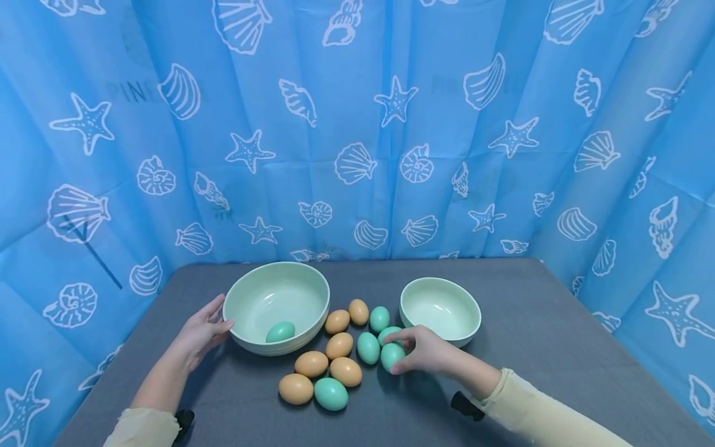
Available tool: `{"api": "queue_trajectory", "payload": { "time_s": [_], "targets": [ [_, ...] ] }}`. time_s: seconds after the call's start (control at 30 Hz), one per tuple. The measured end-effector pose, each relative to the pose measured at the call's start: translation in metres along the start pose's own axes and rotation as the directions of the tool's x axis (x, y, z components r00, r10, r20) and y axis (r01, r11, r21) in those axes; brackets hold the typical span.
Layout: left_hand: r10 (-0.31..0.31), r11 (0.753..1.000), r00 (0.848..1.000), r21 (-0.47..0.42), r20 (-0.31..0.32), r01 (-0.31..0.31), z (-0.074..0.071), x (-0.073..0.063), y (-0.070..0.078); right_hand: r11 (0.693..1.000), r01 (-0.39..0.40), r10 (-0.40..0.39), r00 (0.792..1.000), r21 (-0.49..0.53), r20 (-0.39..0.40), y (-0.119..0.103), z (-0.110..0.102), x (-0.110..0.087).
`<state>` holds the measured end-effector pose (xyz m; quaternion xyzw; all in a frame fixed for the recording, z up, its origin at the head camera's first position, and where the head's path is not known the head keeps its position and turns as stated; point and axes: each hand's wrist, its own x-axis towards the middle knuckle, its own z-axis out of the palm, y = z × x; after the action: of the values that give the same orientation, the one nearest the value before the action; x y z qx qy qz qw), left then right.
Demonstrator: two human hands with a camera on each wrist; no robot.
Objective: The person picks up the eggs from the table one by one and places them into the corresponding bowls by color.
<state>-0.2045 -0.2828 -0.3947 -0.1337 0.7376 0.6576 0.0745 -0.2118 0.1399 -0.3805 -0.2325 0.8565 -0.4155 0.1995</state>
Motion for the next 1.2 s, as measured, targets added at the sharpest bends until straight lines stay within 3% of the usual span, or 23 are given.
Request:
{"api": "queue_trajectory", "payload": {
  "time_s": [0.57, 1.2],
  "targets": [
    [0.001, 1.000, 1.000, -0.019, 0.003, -0.001, -0.001, 0.001, 0.001, 0.994, -0.012, 0.014, 1.000, 0.112, -0.020, -0.017, -0.007, 0.007],
    [0.010, 1.000, 1.000, -0.019, 0.010, -0.010, -0.001, 0.001, 0.000, 0.991, -0.067, 0.075, 0.995, 0.119, -0.064, -0.041, -0.010, 0.020]
  ]
}}
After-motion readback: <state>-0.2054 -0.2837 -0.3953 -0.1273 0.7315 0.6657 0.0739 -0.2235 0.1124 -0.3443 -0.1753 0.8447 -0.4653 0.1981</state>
